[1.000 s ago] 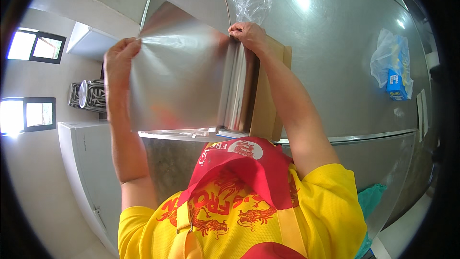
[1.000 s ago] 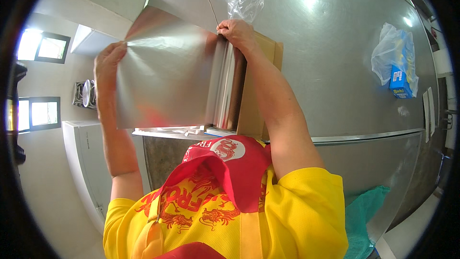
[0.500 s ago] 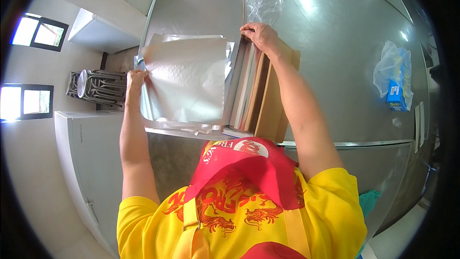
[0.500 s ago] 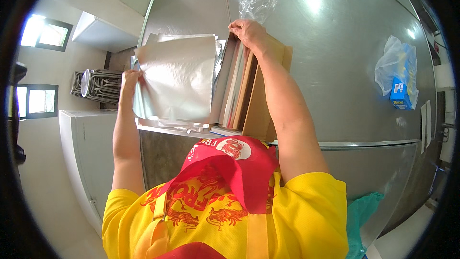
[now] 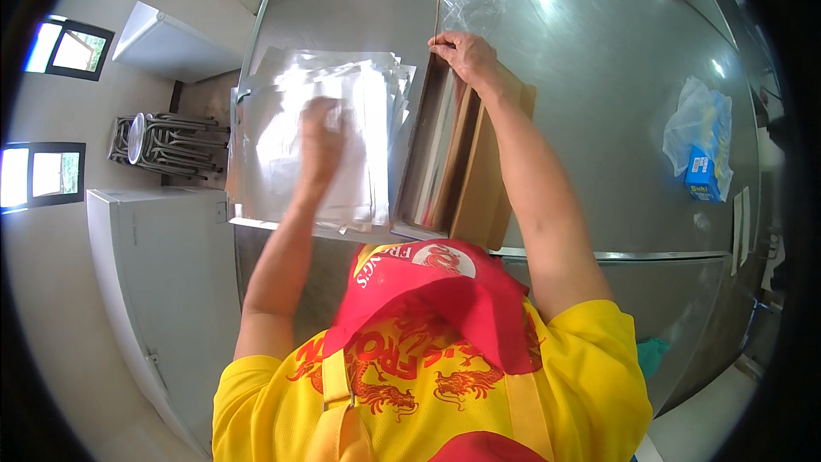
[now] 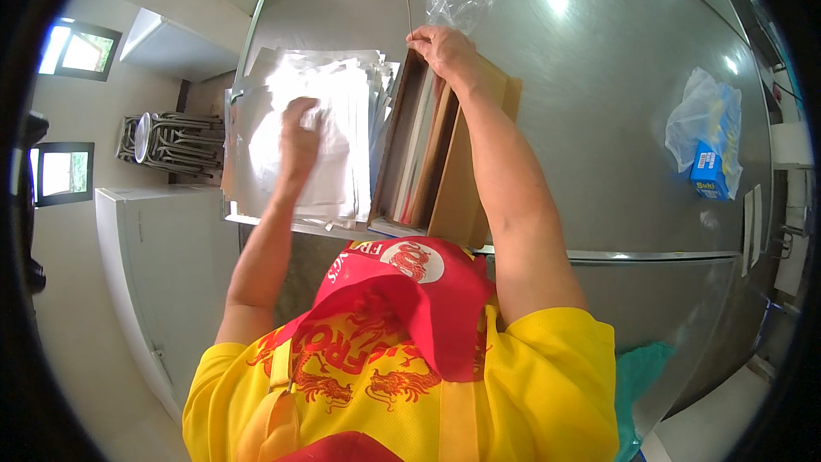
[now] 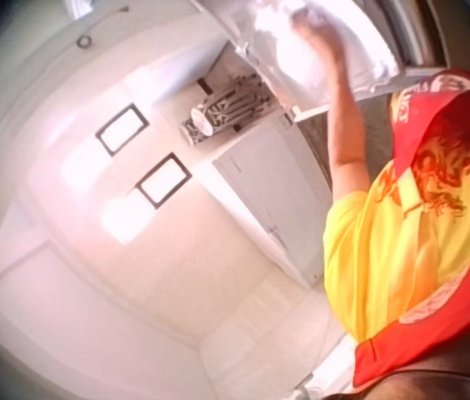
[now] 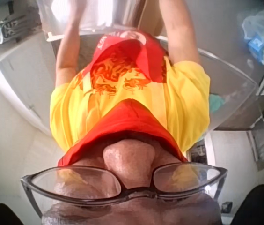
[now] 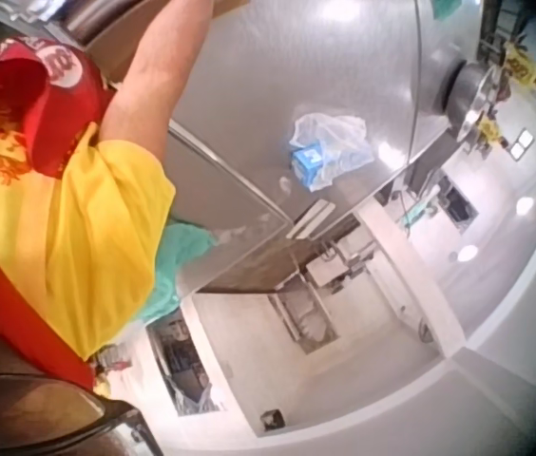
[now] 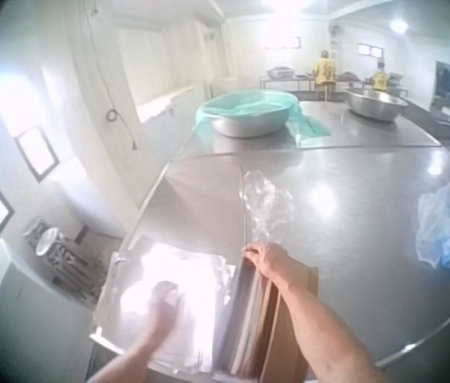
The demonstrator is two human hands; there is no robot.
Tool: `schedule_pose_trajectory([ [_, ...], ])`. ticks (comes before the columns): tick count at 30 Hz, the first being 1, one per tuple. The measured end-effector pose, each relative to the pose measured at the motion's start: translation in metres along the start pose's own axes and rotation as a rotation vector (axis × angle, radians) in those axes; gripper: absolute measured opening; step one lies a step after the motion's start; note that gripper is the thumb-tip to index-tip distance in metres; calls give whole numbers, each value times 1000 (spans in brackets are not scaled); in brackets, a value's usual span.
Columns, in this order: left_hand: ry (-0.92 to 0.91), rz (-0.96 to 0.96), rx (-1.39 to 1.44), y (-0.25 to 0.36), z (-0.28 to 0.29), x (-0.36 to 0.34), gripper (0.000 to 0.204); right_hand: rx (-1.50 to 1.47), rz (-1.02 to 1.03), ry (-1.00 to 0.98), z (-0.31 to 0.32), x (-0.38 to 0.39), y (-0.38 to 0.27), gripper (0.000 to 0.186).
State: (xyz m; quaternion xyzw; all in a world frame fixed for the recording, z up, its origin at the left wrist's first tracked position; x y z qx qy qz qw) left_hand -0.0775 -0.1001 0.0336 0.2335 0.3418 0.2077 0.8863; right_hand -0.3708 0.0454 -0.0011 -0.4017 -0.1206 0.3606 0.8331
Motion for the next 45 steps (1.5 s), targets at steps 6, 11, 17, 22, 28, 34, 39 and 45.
schedule_pose_trajectory([
  [6,-448,-54,-356,130,-110,1,28,14,22,11,-5,-8,2,21],
  [11,-457,80,-381,113,-131,-13,27,19,25,12,-2,-8,3,21],
  [17,-141,218,123,86,-39,-52,16,-46,32,-15,-3,-5,3,23],
  [22,-181,427,222,52,57,-111,22,-54,31,-2,0,-3,-2,25],
  [28,-115,533,303,68,151,-159,20,-48,72,42,1,-3,0,23],
  [34,-255,411,-38,-5,175,-190,22,-49,33,43,5,-1,6,21],
  [39,-196,500,-235,-193,164,-123,21,-23,30,-5,1,-2,-5,23],
  [45,-188,865,-543,-292,138,20,29,9,34,-10,-5,-6,-3,20],
])
Point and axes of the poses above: each hand's wrist, its own x-axis away from the middle knuckle, its own z-axis out of the back of the hand, y = z × x, the point moved 10 cm from there along -x, towards the middle knuckle, and after that the axes turned 1 degree about z, right-handed, at the moved point
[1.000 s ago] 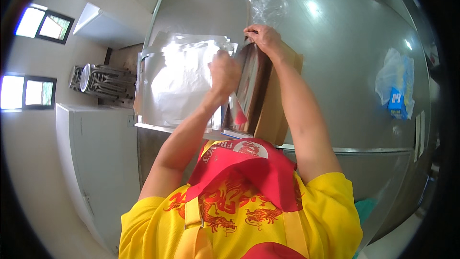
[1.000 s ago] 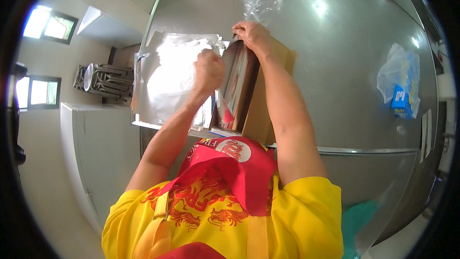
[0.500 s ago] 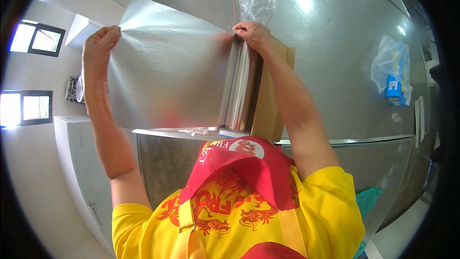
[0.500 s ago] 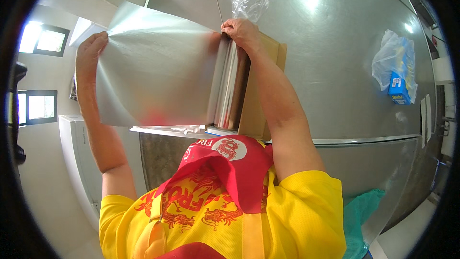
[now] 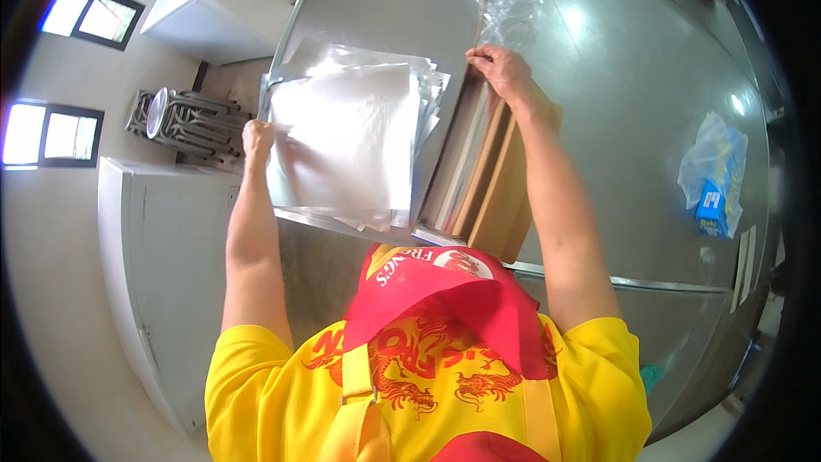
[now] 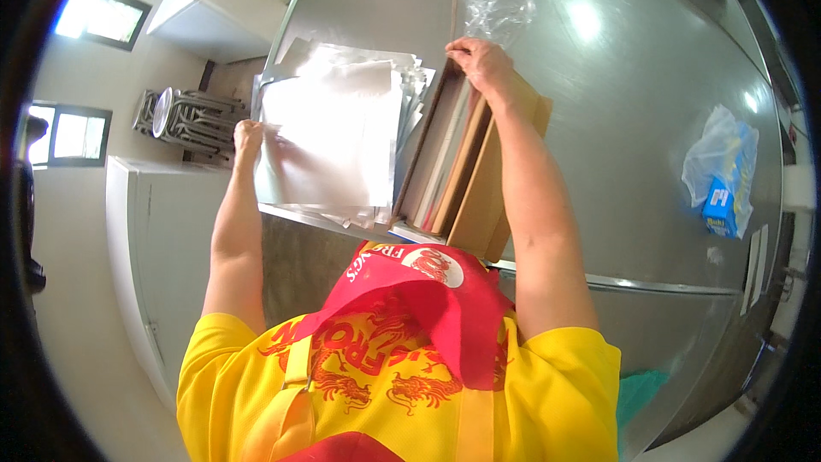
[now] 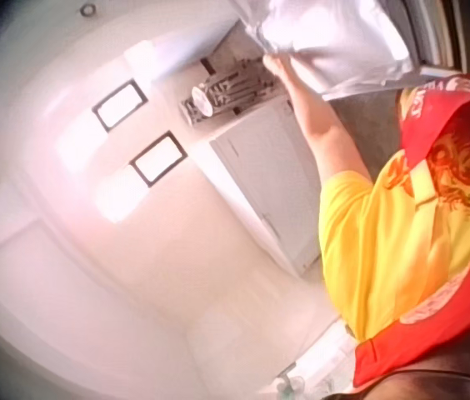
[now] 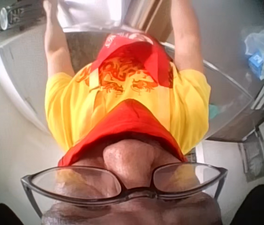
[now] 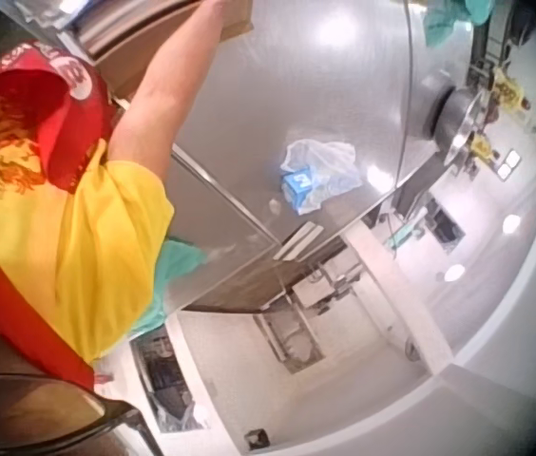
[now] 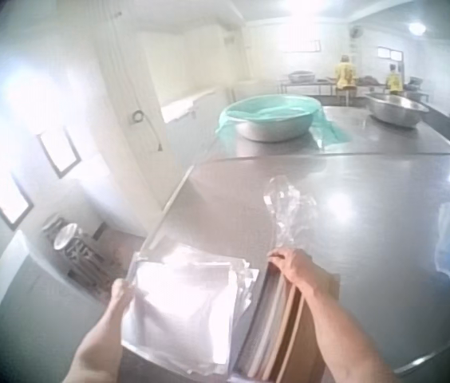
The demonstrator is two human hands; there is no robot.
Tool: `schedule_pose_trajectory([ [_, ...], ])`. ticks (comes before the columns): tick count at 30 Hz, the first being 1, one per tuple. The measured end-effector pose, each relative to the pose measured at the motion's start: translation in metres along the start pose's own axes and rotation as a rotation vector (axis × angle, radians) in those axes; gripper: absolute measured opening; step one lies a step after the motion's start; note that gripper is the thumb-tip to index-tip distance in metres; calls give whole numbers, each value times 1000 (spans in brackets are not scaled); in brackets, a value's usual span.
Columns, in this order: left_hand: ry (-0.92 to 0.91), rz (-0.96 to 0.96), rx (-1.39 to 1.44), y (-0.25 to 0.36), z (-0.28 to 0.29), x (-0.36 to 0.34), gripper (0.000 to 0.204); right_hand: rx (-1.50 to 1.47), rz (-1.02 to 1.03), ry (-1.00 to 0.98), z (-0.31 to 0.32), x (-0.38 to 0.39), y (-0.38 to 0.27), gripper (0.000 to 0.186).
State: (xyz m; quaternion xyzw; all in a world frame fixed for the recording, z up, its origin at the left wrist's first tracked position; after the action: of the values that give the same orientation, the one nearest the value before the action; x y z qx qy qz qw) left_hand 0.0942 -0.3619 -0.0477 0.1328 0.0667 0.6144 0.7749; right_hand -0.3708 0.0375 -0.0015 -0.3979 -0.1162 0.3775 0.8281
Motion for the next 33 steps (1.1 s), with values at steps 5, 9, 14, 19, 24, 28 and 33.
schedule_pose_trajectory([
  [5,140,119,36,18,13,52,29,-18,-97,-53,1,-2,21,21],
  [9,489,-240,4,100,35,125,32,43,3,-2,5,2,-2,24],
  [14,33,-915,400,299,-3,304,28,19,-55,-17,0,1,12,24],
  [19,21,-948,-105,365,-49,329,28,-18,-18,-11,1,0,2,23],
  [24,-76,-790,-122,372,-71,304,25,-29,12,29,4,0,-5,21],
  [28,63,-735,264,351,-32,270,21,-122,25,27,1,0,4,21],
  [33,-225,-576,620,310,72,194,19,-75,-18,-11,-1,11,1,28],
])
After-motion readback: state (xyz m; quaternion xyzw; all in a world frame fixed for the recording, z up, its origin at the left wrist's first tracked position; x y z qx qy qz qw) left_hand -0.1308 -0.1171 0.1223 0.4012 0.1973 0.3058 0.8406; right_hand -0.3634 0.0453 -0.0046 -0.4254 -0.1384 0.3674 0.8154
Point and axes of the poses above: each hand's wrist, its own x-axis away from the middle knuckle, its own z-axis out of the back of the hand, y = z × x, the point moved 10 cm from there along -x, towards the middle knuckle, and after that the axes turned 1 degree about z, right-handed, at the moved point
